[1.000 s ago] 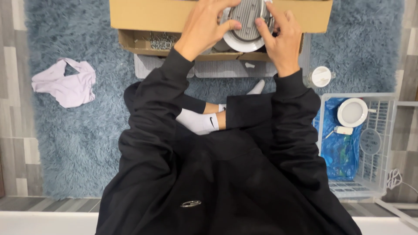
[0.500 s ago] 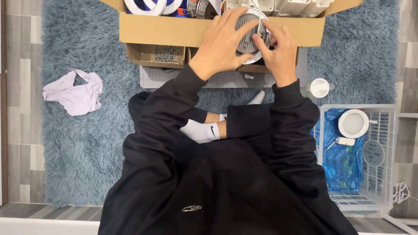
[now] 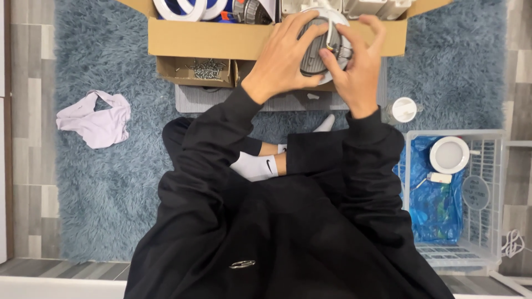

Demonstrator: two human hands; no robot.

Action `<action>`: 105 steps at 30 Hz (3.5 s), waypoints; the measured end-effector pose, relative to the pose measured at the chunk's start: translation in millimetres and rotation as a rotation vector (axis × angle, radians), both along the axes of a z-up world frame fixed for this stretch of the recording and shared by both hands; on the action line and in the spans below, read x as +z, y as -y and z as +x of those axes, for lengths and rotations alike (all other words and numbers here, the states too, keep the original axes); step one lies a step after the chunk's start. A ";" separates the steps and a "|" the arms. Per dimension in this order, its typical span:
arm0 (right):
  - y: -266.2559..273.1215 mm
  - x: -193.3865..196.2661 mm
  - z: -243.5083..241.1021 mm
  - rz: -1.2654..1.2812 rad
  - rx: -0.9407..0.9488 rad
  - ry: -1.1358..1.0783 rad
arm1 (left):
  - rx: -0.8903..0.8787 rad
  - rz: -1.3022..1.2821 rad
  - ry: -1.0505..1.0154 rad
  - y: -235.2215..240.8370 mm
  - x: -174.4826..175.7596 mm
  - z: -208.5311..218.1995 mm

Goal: The person is sitting on the floor and assembling recessed LED light fixtures by snapping the outer rings and diffusers onto the main light units.

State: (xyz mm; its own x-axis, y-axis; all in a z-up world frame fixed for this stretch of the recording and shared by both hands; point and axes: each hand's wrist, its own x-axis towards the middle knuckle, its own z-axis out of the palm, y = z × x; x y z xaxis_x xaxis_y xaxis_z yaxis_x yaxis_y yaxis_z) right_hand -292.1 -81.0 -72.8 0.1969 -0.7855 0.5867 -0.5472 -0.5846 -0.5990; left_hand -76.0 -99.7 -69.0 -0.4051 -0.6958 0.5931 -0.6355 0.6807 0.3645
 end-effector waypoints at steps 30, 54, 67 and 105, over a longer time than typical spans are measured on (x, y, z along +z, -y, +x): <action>-110.4 -35.0 40.3 0.176 0.745 0.474 | -0.396 0.465 -0.695 -171.6 13.0 15.3; -157.9 -55.6 94.7 0.214 0.548 0.808 | -0.011 -0.062 -0.783 -179.5 -16.6 -30.1; -164.2 -68.0 103.4 0.357 0.454 0.846 | -0.023 -0.076 -0.832 -166.5 -51.2 -23.3; -180.1 -204.3 -149.1 0.874 0.027 0.952 | -0.232 0.833 -0.670 -203.6 -122.3 18.9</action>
State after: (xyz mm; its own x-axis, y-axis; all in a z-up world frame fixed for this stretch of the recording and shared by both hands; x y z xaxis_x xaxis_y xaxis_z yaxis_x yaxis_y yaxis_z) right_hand -441.3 99.1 -277.1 0.0097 -0.9800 -0.1989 0.3093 0.1921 -0.9314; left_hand -57.1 103.9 -191.3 -0.3489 -0.9293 0.1212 -0.0244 0.1383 0.9901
